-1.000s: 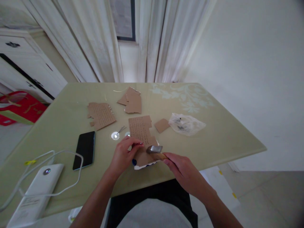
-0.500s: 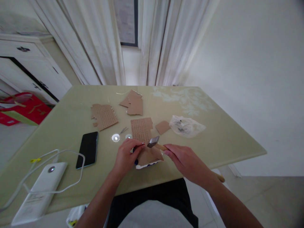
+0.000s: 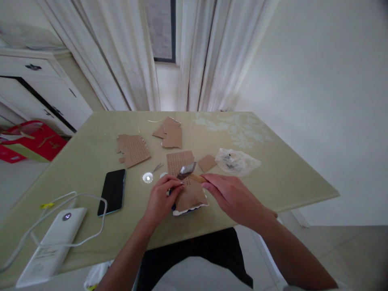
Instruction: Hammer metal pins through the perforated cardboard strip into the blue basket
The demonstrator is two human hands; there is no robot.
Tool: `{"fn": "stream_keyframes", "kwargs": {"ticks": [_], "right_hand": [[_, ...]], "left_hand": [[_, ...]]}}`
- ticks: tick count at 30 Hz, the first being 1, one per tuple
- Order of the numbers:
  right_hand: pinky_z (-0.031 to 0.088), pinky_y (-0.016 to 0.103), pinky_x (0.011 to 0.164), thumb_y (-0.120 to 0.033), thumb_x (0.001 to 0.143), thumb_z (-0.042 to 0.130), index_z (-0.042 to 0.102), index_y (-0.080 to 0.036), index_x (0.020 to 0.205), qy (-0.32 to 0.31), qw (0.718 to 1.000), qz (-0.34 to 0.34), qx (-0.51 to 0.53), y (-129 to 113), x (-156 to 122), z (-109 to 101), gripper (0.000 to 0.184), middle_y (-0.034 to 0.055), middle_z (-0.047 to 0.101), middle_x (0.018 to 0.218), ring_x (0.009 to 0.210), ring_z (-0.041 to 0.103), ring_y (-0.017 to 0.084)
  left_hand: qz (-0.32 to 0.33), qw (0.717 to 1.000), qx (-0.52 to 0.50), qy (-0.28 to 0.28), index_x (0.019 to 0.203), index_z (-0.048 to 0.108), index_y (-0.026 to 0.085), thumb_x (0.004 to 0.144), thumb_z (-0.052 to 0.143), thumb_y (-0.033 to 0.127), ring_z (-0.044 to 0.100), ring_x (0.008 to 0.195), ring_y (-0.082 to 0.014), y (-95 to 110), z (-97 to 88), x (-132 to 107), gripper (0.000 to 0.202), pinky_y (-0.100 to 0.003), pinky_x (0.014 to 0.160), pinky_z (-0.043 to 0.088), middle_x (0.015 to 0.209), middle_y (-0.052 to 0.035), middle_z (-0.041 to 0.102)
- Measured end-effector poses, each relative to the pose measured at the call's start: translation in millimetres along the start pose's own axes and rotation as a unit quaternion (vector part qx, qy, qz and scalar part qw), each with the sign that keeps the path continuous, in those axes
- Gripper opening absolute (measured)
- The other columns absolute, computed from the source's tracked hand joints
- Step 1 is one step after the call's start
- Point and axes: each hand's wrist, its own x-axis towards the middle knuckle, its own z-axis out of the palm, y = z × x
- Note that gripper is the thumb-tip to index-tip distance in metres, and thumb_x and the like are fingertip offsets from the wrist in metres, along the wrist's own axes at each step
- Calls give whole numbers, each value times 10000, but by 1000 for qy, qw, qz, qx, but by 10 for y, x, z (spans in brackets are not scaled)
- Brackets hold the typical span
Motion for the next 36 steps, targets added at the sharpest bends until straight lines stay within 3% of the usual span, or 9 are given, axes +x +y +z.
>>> {"fn": "stream_keyframes", "kwargs": {"ticks": [6, 11, 17, 23, 28, 32, 36], "right_hand": [[509, 345, 848, -384, 1164, 423, 750, -191, 1236, -38, 999, 13, -14, 42, 33, 69, 386, 120, 816, 1073, 934, 763, 256], [512, 350, 895, -423, 1172, 398, 725, -204, 1300, 2, 1000, 5, -1, 30, 15, 35, 414, 114, 810, 1166, 1015, 759, 257], [518, 368, 888, -402, 1167, 404, 750, -189, 1213, -37, 999, 11, -14, 57, 24, 95, 410, 125, 814, 1076, 961, 756, 262], [527, 357, 876, -442, 1165, 399, 741, -204, 1243, 14, 1000, 14, 13, 50, 16, 63, 424, 116, 816, 1088, 973, 755, 259], [518, 367, 877, -388, 1169, 400, 739, -199, 1228, -46, 999, 15, -13, 76, -7, 136, 393, 110, 817, 1076, 955, 764, 267], [520, 376, 932, -402, 1169, 398, 718, -204, 1298, -18, 1000, 15, 2, 63, -26, 117, 397, 118, 810, 1186, 1057, 761, 277], [514, 343, 859, -375, 1163, 414, 736, -194, 1213, -36, 999, 28, -3, 53, -20, 128, 373, 101, 818, 1065, 958, 763, 252]], "left_hand": [[3, 1000, -2, -1, 864, 803, 222, 960, 737, 257, 704, 905, -201, -15, 15, -8, 122, -321, 839, 582, 958, -50, 740], [-4, 1000, -3, 1, 912, 822, 221, 959, 755, 290, 709, 913, -207, -36, 23, -14, 107, -345, 878, 594, 973, -55, 741], [-7, 1000, 15, -23, 834, 795, 220, 963, 741, 289, 704, 897, -210, -1, -19, 16, 156, -343, 848, 603, 952, -53, 729], [-4, 1000, 6, -26, 916, 817, 232, 967, 740, 297, 720, 950, -222, -1, -27, 14, 112, -360, 889, 608, 997, -58, 741], [-2, 1000, 20, -23, 844, 778, 222, 968, 734, 298, 708, 943, -220, -10, -15, -12, 152, -364, 890, 598, 1011, -60, 728], [-8, 999, 29, -27, 938, 799, 226, 959, 759, 347, 714, 983, -237, -10, -23, -40, 130, -390, 927, 597, 1056, -74, 726], [-10, 998, 43, -37, 1005, 779, 225, 883, 847, 382, 709, 1045, -262, 3, -32, -66, 210, -400, 939, 599, 1135, -81, 723]]}}
